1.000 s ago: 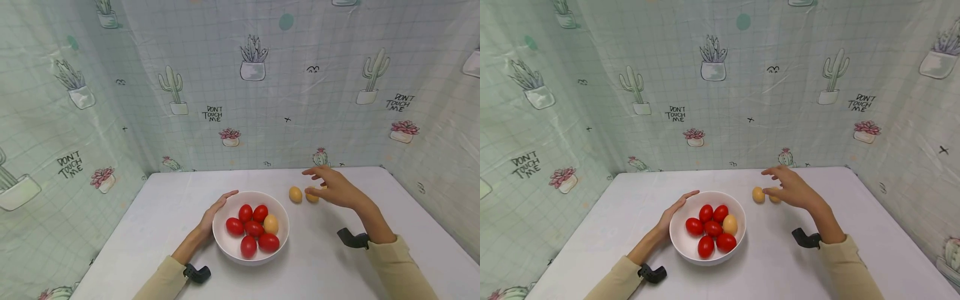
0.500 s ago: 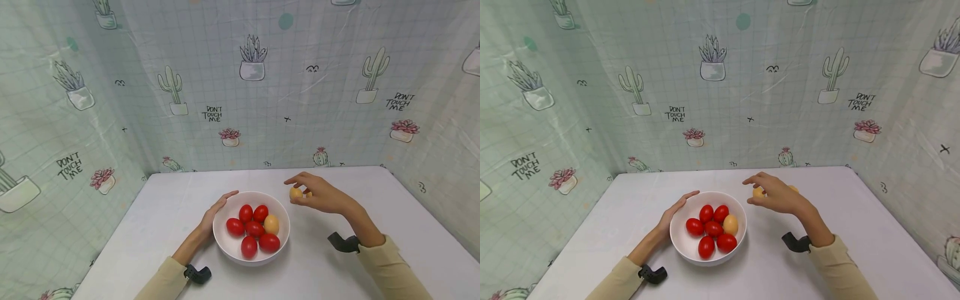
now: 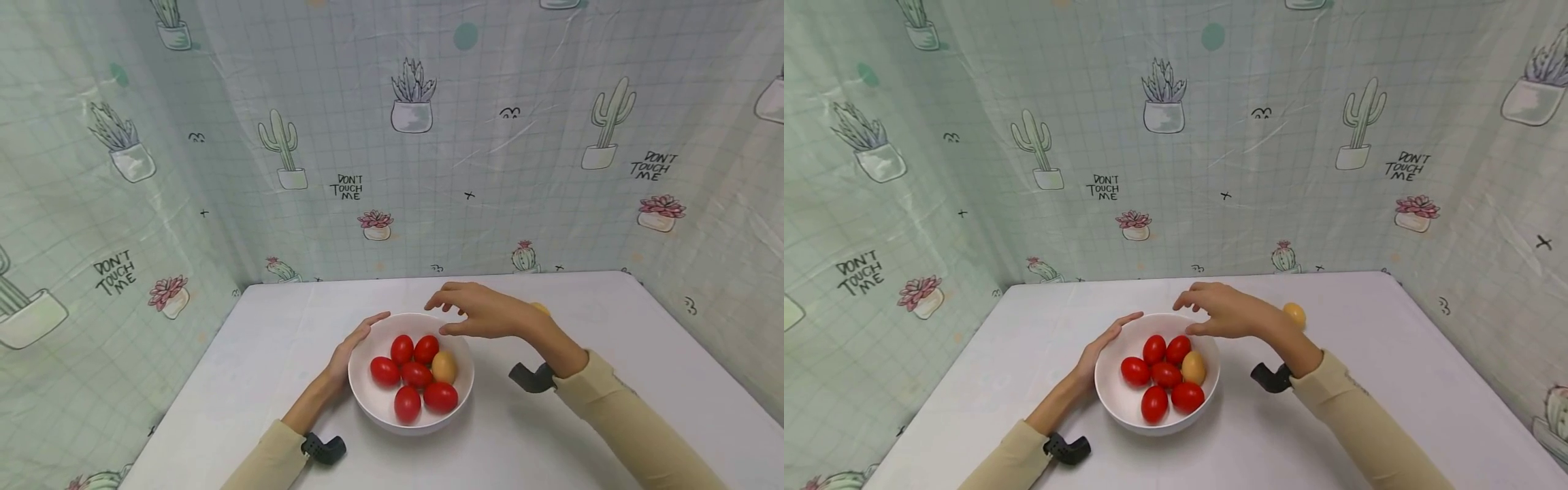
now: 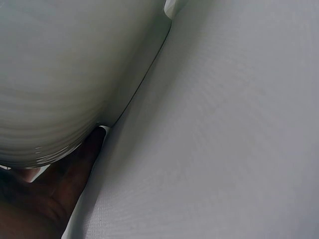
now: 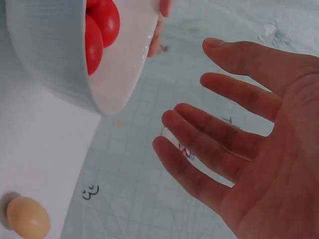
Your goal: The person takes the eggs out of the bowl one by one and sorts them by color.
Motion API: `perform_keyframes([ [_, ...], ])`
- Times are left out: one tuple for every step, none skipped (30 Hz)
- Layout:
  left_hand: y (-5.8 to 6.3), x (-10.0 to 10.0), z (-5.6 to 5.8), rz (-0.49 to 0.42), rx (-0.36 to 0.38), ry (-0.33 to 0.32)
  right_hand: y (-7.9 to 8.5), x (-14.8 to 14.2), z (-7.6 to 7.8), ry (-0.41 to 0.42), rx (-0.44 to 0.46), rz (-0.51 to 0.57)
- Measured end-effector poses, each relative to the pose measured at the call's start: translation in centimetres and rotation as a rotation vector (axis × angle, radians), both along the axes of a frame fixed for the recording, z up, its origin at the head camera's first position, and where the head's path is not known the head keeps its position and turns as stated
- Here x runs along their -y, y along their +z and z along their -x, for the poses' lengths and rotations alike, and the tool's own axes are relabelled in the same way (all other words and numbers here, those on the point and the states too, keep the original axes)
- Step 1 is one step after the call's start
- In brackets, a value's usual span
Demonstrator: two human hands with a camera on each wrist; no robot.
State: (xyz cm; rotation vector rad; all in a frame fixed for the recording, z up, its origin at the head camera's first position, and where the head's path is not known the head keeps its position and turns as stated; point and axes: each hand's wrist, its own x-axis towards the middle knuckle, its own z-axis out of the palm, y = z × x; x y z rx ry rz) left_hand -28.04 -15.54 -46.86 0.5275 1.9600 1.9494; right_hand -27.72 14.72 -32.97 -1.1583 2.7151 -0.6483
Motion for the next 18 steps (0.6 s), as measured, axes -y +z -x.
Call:
perform_keyframes([
  [0.0,0.0,0.0,0.001,0.002,0.001,0.1,0.4,0.1,0.012,0.015,-0.01],
  [0.0,0.0,0.0,0.003,0.005,0.005,0.1,0.9,0.3,0.033,0.025,-0.02],
  [0.0,0.0,0.0,0.005,0.007,0.007,0.2,1.3,0.5,0.049,0.046,-0.034],
  [0.0,0.0,0.0,0.01,0.008,0.011,0.2,1.7,0.6,0.065,0.07,-0.046],
  [0.0,0.1,0.0,0.011,0.01,0.014,0.2,2.0,0.8,0.072,0.097,-0.065],
  [0.0,0.1,0.0,0.016,0.01,0.018,0.2,2.4,0.9,0.076,0.127,-0.085],
  [0.0,0.1,0.0,0.021,0.01,0.021,0.2,2.7,1.0,0.076,0.158,-0.104],
  [0.0,0.1,0.0,0.022,0.01,0.023,0.1,3.0,1.1,0.077,0.192,-0.117],
  [0.0,0.1,-0.1,0.025,0.009,0.024,0.0,3.3,1.2,0.071,0.227,-0.129],
  [0.0,0.1,-0.1,0.027,0.01,0.026,-0.1,3.6,1.4,0.067,0.253,-0.139],
  [0.0,0.1,-0.1,0.027,0.011,0.027,-0.2,3.8,1.5,0.062,0.27,-0.15],
  [0.0,0.1,-0.1,0.026,0.011,0.025,-0.3,4.1,1.6,0.064,0.281,-0.158],
  [0.0,0.1,-0.1,0.021,0.013,0.023,-0.3,4.3,1.8,0.069,0.286,-0.169],
  [0.0,0.1,-0.1,0.019,0.013,0.021,-0.4,4.5,1.9,0.077,0.289,-0.182],
  [0.0,0.1,-0.1,0.019,0.013,0.019,-0.5,4.7,2.0,0.087,0.286,-0.199],
  [0.0,0.1,-0.1,0.018,0.012,0.017,-0.5,4.9,2.2,0.096,0.277,-0.222],
  [0.0,0.1,-0.1,0.019,0.011,0.015,-0.5,5.1,2.3,0.105,0.273,-0.241],
  [0.0,0.1,0.0,0.018,0.01,0.012,-0.5,5.2,2.4,0.109,0.272,-0.262],
])
